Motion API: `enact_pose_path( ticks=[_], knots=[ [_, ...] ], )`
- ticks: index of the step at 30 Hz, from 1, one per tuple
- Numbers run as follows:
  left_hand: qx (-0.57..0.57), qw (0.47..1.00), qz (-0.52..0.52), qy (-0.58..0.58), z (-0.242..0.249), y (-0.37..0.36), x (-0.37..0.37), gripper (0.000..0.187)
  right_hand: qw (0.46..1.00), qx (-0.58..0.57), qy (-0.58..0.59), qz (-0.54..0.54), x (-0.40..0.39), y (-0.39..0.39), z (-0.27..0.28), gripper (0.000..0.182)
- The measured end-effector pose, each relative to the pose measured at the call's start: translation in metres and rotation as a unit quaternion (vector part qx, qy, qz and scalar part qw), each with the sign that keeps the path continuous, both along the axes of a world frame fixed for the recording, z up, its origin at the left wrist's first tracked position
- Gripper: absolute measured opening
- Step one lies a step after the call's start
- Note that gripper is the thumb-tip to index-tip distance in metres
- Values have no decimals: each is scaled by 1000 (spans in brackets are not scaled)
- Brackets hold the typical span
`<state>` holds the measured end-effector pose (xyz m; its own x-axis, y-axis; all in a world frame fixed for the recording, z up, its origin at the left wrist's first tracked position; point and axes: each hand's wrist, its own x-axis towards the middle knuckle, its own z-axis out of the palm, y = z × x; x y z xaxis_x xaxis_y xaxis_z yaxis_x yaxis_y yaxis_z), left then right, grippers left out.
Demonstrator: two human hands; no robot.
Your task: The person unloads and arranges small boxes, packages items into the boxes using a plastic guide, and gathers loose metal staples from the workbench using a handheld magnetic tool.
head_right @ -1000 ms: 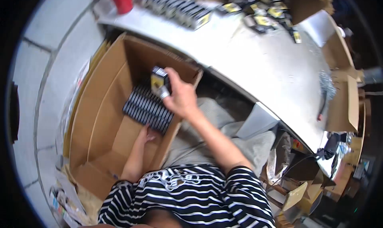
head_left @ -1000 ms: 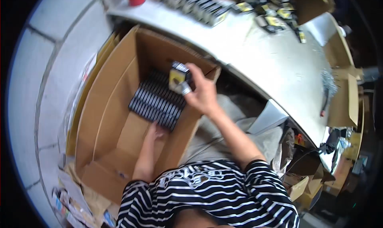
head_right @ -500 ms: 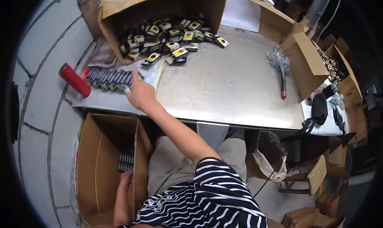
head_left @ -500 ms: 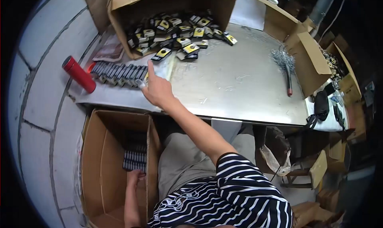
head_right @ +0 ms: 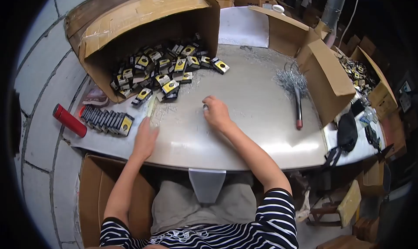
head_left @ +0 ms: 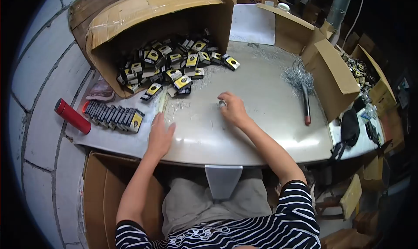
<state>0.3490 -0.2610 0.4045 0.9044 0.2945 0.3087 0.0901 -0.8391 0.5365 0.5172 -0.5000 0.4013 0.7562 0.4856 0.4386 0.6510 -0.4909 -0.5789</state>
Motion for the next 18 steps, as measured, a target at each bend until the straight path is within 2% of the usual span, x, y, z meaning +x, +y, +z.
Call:
enact_pose_path(
  ticks=[2,3,4,5,7,8,9,11,12,14,15,16,18],
  knots=[
    [11,994,35,101,-30,7,75,65,999,-40,1,-33,54,18,-2,35],
    [67,991,44,108,-33,1,97,66,999,-37,-1,-29,82,31,-1,35],
    [121,984,56,119,-39,-11,115,67,995,-82,16,-59,109,46,-1,39],
    [113,986,36,121,-36,-26,123,68,987,-129,35,-86,133,61,-4,42],
    [133,986,-22,102,-35,-58,123,66,998,-56,-7,-30,171,76,-25,52],
    [163,982,-63,78,-29,-66,116,64,988,-140,-62,19,186,82,-33,59],
    [163,981,-52,92,-17,-59,108,64,967,-240,-90,12,190,84,-48,60],
    [12,962,-216,165,15,-48,97,57,961,-250,-81,88,175,73,-49,63],
    [-31,985,-157,71,-10,-24,94,45,962,-242,-66,111,160,61,-47,65],
    [89,994,-31,-63,12,20,105,44,957,-249,-32,147,111,27,-31,70],
    [107,992,24,-59,24,38,112,49,955,-255,-27,146,93,12,-27,70],
    [38,992,113,27,27,58,124,66,956,-246,-12,158,77,-4,-24,71],
    [42,966,181,182,14,93,148,71,956,-241,16,170,47,-31,-17,72]
  ],
)
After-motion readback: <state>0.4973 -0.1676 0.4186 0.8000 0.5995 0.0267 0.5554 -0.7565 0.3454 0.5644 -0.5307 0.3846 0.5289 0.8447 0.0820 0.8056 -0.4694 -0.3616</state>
